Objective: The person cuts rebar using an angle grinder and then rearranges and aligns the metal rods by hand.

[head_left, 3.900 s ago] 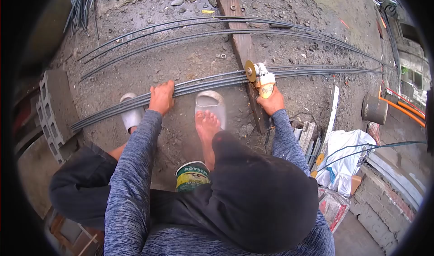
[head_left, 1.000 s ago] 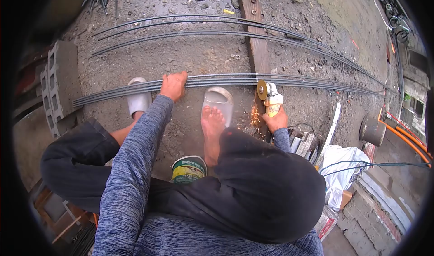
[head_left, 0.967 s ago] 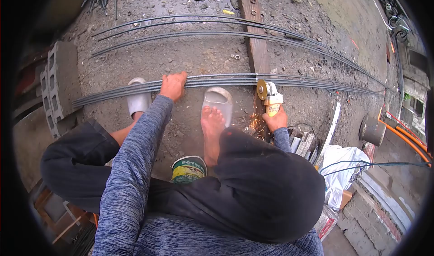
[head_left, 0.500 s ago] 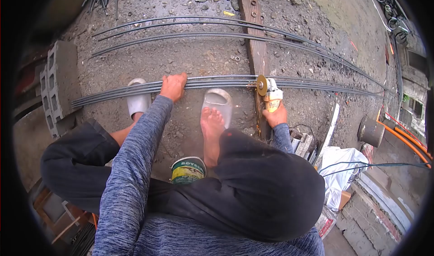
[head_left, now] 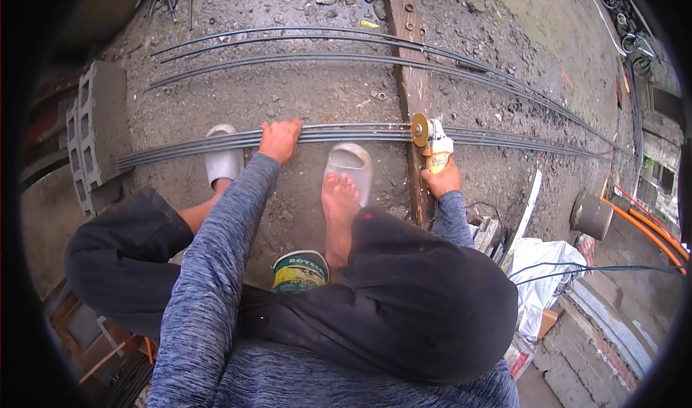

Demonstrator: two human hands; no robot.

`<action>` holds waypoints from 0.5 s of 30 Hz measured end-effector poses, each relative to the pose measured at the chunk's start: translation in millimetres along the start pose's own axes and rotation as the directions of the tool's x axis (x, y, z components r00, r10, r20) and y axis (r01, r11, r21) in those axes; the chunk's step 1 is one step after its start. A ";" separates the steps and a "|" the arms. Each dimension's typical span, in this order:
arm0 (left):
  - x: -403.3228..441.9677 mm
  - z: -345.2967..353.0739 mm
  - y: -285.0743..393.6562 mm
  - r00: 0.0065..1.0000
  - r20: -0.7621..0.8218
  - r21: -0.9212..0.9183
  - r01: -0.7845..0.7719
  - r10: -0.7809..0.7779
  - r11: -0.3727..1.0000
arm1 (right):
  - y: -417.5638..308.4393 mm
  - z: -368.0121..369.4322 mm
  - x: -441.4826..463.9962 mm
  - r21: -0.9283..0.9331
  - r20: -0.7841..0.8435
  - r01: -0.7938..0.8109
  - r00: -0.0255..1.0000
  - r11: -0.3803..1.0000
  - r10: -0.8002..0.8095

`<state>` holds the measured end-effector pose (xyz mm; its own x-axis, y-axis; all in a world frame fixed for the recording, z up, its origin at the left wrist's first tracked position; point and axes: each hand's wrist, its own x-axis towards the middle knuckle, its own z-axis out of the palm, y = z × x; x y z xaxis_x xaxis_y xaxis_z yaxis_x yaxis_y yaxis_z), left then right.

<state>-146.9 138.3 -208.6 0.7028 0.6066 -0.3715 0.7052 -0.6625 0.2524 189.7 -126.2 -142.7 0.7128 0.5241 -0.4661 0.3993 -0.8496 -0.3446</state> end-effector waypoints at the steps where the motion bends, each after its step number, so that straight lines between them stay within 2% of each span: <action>1: -0.7 0.7 0.0 1.000 -0.003 0.007 0.002 -0.002 1.000 | 2.9 2.0 2.2 -0.002 0.006 -0.005 1.000 1.000 0.005; 5: -0.6 2.1 -0.4 1.000 -0.007 -0.015 -0.004 0.004 1.000 | 3.7 2.5 2.1 0.017 0.039 -0.013 0.999 1.000 0.012; 8: -0.1 -0.1 -0.9 1.000 0.005 -0.024 0.008 -0.008 1.000 | -2.6 -0.4 0.1 -0.046 0.013 -0.045 0.999 0.998 0.046; 15: -2.2 1.0 0.5 1.000 -0.028 -0.017 -0.001 0.000 1.000 | 6.7 6.9 7.4 0.016 0.013 -0.041 0.999 0.999 0.040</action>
<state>-148.1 136.3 -208.6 0.7052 0.6187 -0.3462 0.7063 -0.6554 0.2677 193.7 -127.6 -154.1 0.7210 0.4899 -0.4901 0.3608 -0.8692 -0.3382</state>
